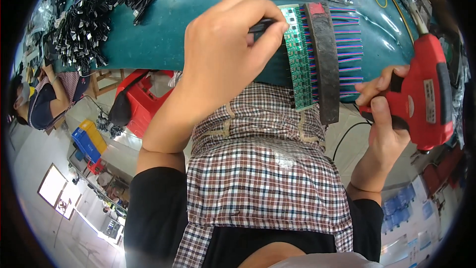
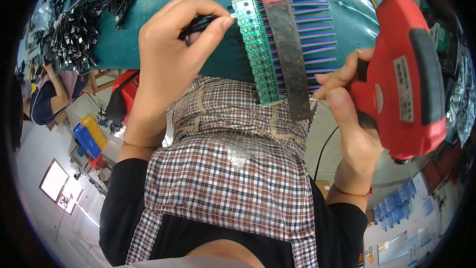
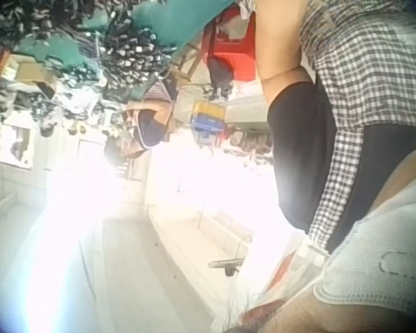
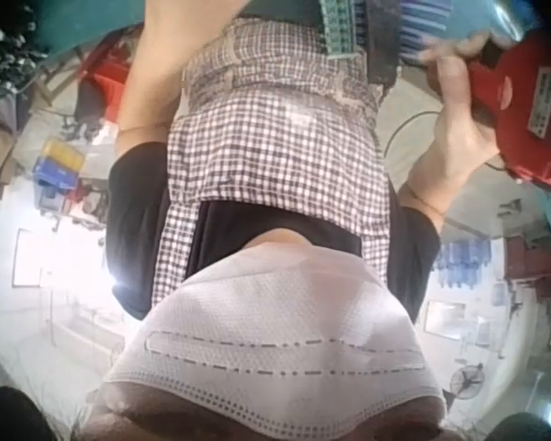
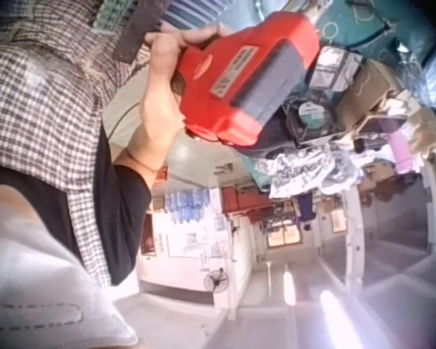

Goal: The person solders wires onto circuit boards using a soldering gun, attaching the wire ends one by one to the contact points on the board strips.

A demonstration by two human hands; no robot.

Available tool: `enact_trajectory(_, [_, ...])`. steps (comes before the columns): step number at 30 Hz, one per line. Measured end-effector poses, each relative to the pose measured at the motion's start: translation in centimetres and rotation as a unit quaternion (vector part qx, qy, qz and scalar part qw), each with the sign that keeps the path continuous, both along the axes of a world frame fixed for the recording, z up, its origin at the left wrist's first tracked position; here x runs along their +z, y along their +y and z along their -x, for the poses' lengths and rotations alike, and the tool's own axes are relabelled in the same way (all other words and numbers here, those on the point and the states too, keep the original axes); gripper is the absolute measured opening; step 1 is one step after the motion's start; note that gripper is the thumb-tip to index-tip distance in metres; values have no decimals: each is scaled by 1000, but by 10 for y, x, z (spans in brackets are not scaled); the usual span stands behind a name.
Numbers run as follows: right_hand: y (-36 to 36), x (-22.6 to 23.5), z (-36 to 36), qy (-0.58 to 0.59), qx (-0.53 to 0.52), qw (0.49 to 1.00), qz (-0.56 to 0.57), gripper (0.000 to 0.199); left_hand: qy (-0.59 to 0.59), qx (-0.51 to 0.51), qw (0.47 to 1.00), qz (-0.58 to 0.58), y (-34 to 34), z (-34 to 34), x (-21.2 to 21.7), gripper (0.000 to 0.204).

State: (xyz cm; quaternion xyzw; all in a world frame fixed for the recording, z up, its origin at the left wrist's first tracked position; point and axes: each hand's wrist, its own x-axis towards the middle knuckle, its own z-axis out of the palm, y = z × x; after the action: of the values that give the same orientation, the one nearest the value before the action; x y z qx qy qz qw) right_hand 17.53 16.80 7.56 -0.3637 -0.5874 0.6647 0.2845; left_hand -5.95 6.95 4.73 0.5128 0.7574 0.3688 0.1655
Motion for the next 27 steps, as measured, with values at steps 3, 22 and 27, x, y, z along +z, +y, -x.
enact_trajectory(3, [-12, 1, -4, -84, -16, 994, -61, 47, 38, 7, 999, -19, 9, 1, -10, 7])
enact_trajectory(22, [-51, 1, -21, -187, -34, 981, 48, 20, 111, 26, 993, 10, 19, -4, -24, 8])
enact_trajectory(27, [-54, 2, -27, -192, 0, 981, 42, 17, 127, 12, 991, 33, 14, -8, -23, 13])
